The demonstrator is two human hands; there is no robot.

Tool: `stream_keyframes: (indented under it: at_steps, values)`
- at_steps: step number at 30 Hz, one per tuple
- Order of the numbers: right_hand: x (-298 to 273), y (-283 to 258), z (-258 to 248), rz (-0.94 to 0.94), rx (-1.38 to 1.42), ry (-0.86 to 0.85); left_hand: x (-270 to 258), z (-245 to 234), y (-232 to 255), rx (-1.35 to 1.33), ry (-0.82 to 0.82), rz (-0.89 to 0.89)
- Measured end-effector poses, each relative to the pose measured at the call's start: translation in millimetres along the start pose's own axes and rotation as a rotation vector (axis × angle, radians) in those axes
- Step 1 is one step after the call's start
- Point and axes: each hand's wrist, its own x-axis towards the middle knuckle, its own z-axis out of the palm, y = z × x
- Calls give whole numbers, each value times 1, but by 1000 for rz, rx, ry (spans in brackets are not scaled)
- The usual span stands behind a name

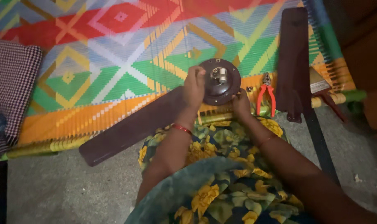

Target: The person attaches fan blades to the motor housing using a screwdriver. They tighten screws on each blade and rotate the assembly to access different mounting points.

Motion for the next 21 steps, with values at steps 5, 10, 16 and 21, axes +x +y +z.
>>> stream_keyframes:
  at_steps: [5, 10, 16, 21]
  values:
    - [-3, -2, -2, 85, 95, -35, -23, -7, 30, 464, 253, -190]
    - [4, 7, 1, -34, 60, -15, -35, -16, 29, 234, 281, -264]
    - [-3, -14, -3, 206, 233, -90, -34, -8, 14, -328, 216, -559]
    - [-5, -20, -4, 302, 206, -80, -37, -16, 8, 233, 146, -237]
